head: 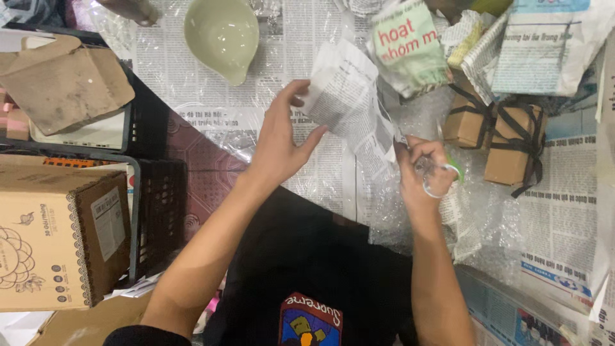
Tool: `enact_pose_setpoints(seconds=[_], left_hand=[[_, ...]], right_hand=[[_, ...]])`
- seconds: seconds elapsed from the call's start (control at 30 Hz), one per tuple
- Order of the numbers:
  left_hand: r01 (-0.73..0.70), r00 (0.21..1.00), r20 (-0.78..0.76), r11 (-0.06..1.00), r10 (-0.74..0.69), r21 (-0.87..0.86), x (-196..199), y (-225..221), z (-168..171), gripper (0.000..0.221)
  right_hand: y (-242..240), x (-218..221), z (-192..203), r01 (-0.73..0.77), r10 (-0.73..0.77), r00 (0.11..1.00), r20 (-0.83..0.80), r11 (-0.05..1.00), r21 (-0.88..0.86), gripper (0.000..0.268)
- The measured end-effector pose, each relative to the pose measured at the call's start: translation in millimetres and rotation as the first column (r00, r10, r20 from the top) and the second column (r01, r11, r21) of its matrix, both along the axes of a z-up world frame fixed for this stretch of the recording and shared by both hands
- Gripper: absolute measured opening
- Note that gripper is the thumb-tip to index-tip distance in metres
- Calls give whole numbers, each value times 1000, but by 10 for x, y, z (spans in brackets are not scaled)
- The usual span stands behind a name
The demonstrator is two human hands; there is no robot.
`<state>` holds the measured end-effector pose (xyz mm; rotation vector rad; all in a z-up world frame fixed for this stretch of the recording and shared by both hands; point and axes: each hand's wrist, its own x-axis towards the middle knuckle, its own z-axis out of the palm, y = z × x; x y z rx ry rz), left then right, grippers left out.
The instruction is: The person wraps several small ceramic items, including a bowl and a cup, using newspaper and bubble wrap. They fold the paper around each item, then place it into a bubble wrap pouch or wrap it with bubble wrap before setting it aside.
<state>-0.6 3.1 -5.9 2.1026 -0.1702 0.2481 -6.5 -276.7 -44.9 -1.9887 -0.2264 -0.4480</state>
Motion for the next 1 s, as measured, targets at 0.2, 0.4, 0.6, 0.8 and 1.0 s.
enact_pose_setpoints(seconds=[0.2, 0.4, 0.6, 0.8, 1.0], left_hand=[[26, 988, 149, 1000, -28, 17, 195, -26, -152, 94], [-138, 971, -216, 981, 106, -140, 204, -122, -90, 85], [4, 1000, 8, 994, -3, -108, -65, -14, -147, 65], [296, 953, 48, 954, -298, 38, -418, 83, -225, 40], [400, 903, 167, 917, -395, 4, -676, 51, -373, 11]], right_hand=[[-52, -38, 18, -27, 26, 995, -92, 1000, -1, 24], [-174, -47, -83, 91, -93, 989, -112, 995, -28, 25], [-192, -7, 96, 224, -221, 975, 37, 954, -198, 27], [-30, -54, 463, 72, -32, 985, 171, 970, -232, 30], [78, -114, 680, -283, 264, 939, -220, 957, -60, 24]])
